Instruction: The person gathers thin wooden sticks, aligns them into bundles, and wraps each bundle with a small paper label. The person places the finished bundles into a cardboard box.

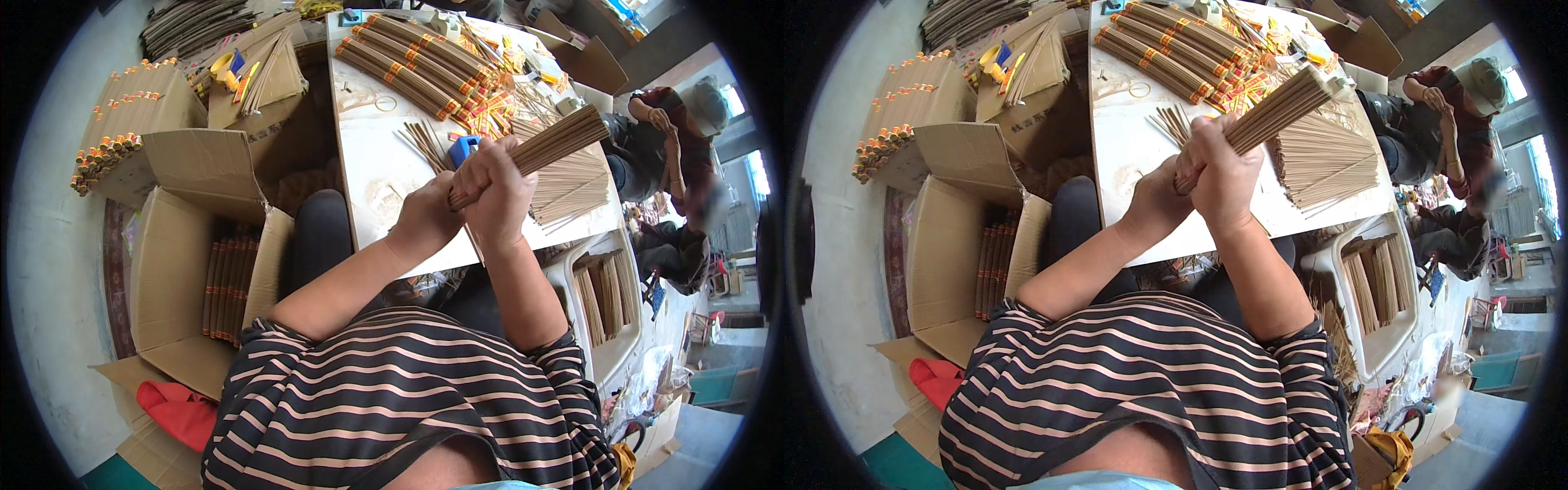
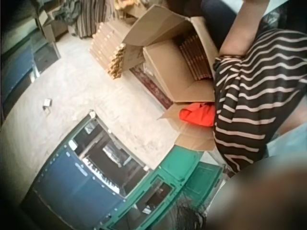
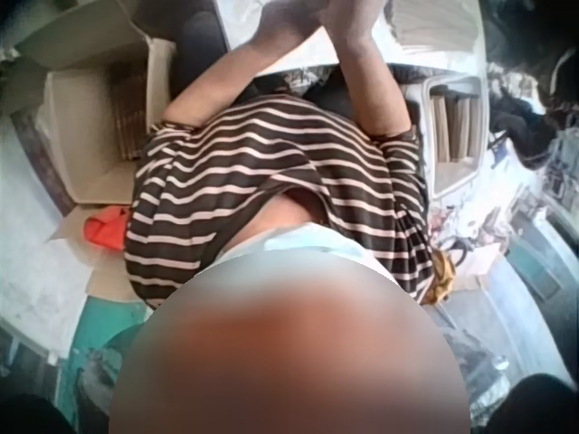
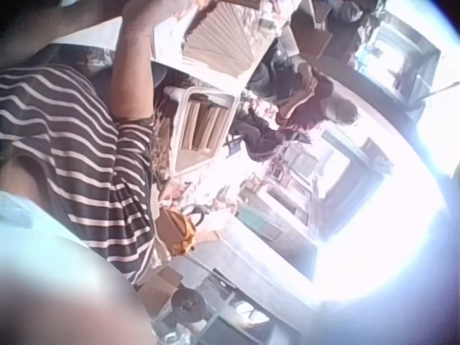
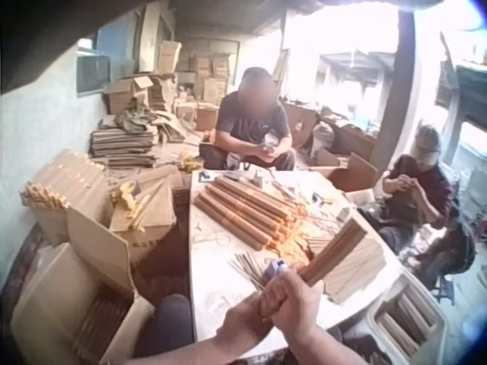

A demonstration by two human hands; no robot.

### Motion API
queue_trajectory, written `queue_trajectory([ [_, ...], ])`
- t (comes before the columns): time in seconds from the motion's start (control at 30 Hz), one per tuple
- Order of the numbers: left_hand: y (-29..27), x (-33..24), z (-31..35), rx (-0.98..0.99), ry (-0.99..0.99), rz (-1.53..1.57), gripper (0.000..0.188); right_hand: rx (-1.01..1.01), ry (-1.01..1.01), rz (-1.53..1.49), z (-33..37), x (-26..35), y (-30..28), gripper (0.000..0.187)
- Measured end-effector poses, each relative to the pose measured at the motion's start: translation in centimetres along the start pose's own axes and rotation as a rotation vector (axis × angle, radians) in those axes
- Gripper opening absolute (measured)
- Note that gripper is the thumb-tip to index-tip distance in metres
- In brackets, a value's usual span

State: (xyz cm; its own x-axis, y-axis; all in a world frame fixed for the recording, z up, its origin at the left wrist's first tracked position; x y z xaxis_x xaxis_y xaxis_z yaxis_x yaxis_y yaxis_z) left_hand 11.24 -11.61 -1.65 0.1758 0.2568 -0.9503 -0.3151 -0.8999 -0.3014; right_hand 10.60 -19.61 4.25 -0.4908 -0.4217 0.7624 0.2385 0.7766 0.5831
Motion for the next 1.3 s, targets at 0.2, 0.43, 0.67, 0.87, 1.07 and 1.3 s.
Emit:
queue_trajectory([
  [0.2,0.2,-0.2,1.0,0.050,0.014,0.106,0.023,0.038,0.084,0.072,0.5,0.5,0.6,0.021],
  [0.43,2.4,-0.6,2.7,0.548,-0.308,0.220,0.023,0.225,0.171,-0.018,1.1,0.7,0.6,0.024],
  [0.67,1.1,-0.7,2.6,0.262,-0.042,0.024,0.035,0.014,0.112,0.004,1.7,1.2,-0.6,0.027],
  [0.87,-0.1,1.2,4.3,0.248,-0.176,0.075,0.042,0.004,0.217,-0.045,2.8,-0.2,-0.1,0.025],
  [1.07,-0.3,3.5,4.3,0.354,-0.382,-0.085,0.032,0.030,-0.007,0.009,-0.9,0.9,-1.7,0.025],
  [1.3,-2.1,7.4,4.0,0.290,-0.664,0.291,0.014,-0.045,-0.192,0.942,-10.7,4.2,-15.2,0.030],
])
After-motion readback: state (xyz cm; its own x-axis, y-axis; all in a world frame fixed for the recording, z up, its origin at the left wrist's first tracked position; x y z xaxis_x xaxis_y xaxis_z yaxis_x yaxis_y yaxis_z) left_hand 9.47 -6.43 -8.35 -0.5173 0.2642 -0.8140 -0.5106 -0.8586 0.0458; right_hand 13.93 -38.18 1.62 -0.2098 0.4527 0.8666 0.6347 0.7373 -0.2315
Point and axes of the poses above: each hand's wrist, its own z-axis away from the middle knuckle, its own y-axis out of the palm, x = y × z, the point moved 9 cm from there along -z, towards the middle knuckle, and after that the axes turned 12 degrees about -y, right-handed, at the moved point
